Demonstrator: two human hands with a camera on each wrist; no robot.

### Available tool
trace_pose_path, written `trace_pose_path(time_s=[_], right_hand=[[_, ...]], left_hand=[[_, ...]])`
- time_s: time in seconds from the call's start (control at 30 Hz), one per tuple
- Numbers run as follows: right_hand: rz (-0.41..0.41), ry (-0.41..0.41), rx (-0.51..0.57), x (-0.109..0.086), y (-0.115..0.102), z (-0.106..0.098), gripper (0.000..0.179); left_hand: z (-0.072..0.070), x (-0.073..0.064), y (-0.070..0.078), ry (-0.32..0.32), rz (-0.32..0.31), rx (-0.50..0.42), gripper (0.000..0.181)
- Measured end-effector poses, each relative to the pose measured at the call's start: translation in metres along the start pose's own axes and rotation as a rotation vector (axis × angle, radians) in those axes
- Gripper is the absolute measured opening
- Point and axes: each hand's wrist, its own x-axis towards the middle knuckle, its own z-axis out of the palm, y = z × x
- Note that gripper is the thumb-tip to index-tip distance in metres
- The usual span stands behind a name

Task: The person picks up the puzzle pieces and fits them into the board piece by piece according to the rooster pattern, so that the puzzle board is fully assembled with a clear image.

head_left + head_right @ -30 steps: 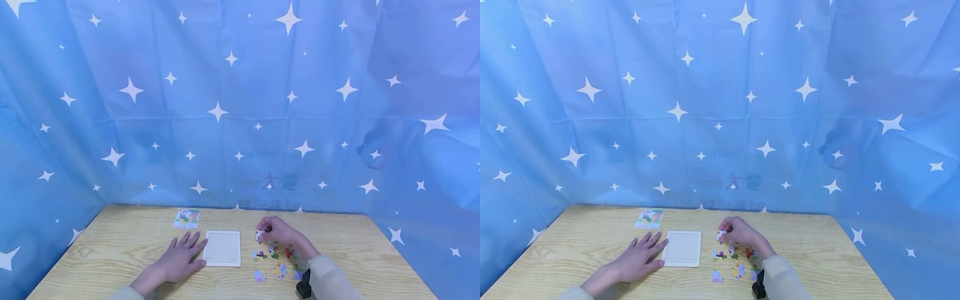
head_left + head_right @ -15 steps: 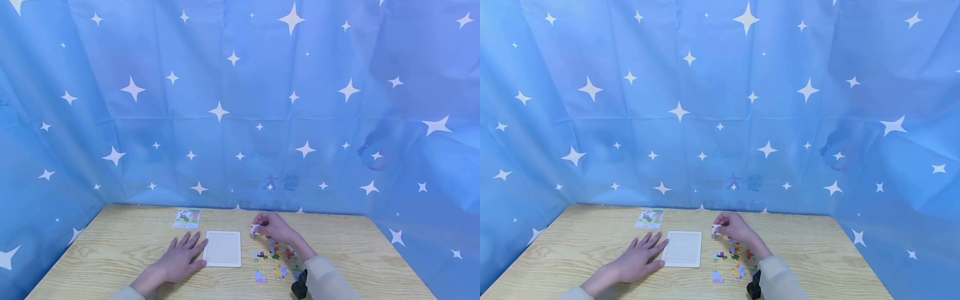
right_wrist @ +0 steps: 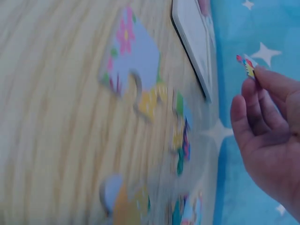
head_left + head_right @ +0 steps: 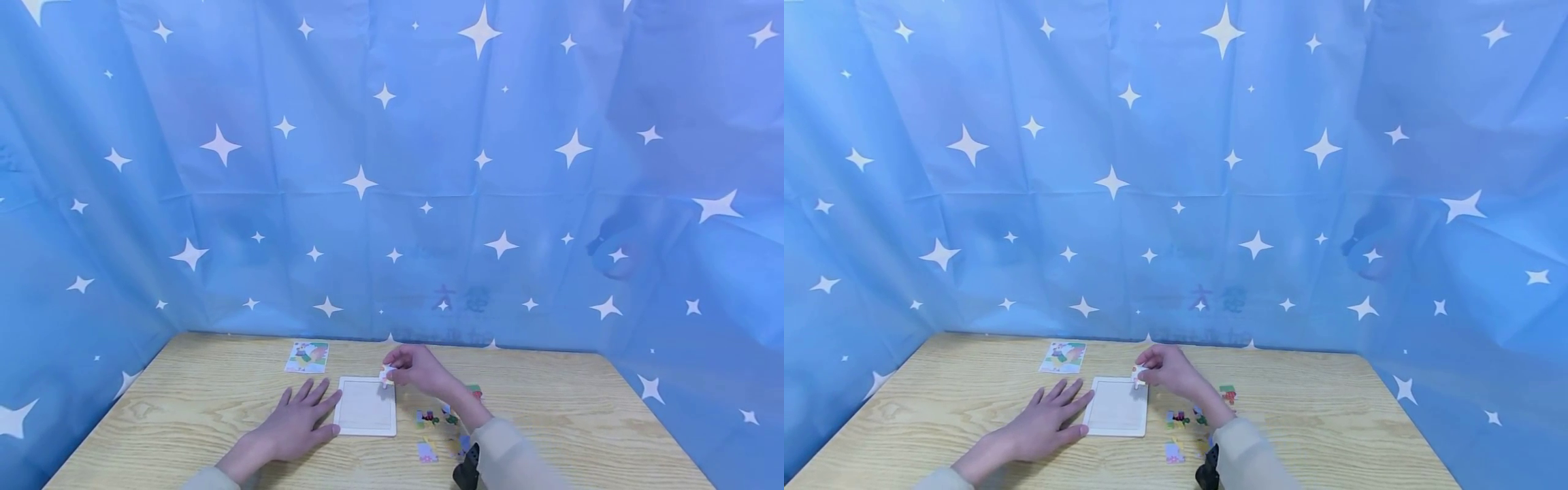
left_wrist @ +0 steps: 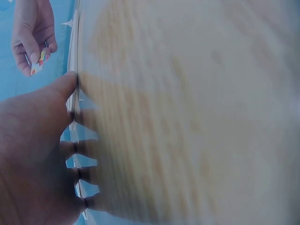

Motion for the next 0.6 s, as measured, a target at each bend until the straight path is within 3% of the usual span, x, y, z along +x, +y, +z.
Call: trace_pose_path(time_s=[0.27,0.6], right_hand=[[-0.028,-0.021,-0.017,0.013,-0.004,0.026,0.017],[-0.007,0.048,-0.026,0.026,-0.007,0.056,0.012]], left_hand=[[-0.001,-0.001,0.003,0.009,-0.004,0.032,0.071],[0.002,0.0,0.0,0.021,0.0,0.051,0.07]])
